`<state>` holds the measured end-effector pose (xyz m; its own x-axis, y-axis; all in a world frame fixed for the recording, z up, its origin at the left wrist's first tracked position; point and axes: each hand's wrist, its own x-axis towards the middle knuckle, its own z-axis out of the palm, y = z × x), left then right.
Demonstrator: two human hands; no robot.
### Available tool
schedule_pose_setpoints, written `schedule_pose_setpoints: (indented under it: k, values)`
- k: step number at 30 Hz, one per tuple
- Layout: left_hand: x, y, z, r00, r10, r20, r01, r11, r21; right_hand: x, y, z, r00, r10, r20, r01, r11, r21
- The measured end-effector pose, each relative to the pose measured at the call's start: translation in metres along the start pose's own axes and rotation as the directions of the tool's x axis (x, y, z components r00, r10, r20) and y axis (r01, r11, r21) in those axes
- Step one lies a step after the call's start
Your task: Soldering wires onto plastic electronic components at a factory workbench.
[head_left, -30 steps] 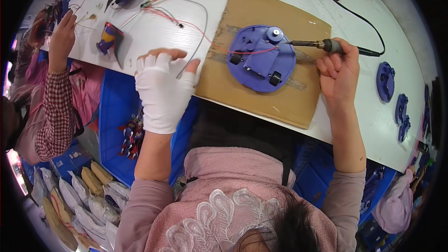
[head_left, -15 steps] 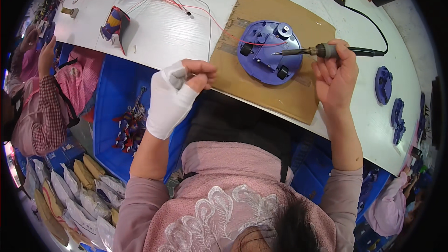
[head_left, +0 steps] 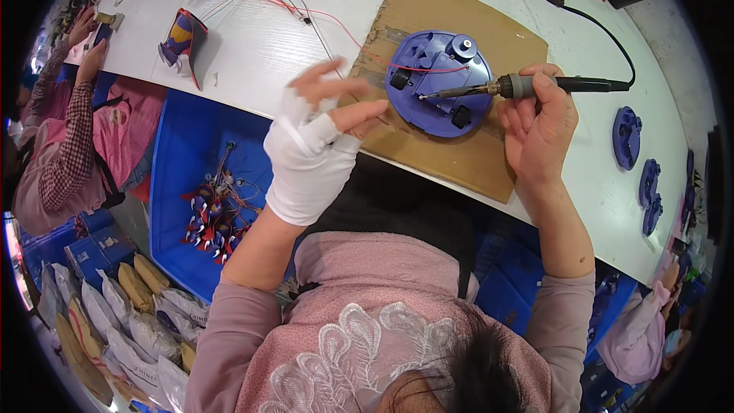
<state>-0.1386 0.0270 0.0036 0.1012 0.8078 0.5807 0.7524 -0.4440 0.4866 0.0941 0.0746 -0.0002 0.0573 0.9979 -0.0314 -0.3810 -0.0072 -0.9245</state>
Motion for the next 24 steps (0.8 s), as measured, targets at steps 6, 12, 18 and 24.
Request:
schedule_pose_setpoints:
  k: [6,12,18,24]
  values:
    - [-0.004,0.005,0.022,0.973,-0.229,-0.023,0.216,0.945,-0.246,0.0,0.001,0.002,1.0,0.001,-0.007,-0.001,1.0,-0.013]
    - [-0.01,0.0,0.032,0.99,-0.117,-0.082,0.102,0.981,-0.164,-0.002,0.002,0.003,0.999,-0.023,0.024,0.023,1.0,-0.012]
    - [-0.011,-0.002,0.043,0.989,0.041,-0.145,-0.059,0.991,-0.124,-0.004,0.004,0.001,0.998,-0.069,-0.003,0.069,0.997,-0.024]
    - [-0.009,-0.004,0.045,0.981,0.09,-0.172,-0.107,0.99,-0.093,-0.005,0.002,0.005,0.997,-0.074,-0.01,0.073,0.997,-0.035]
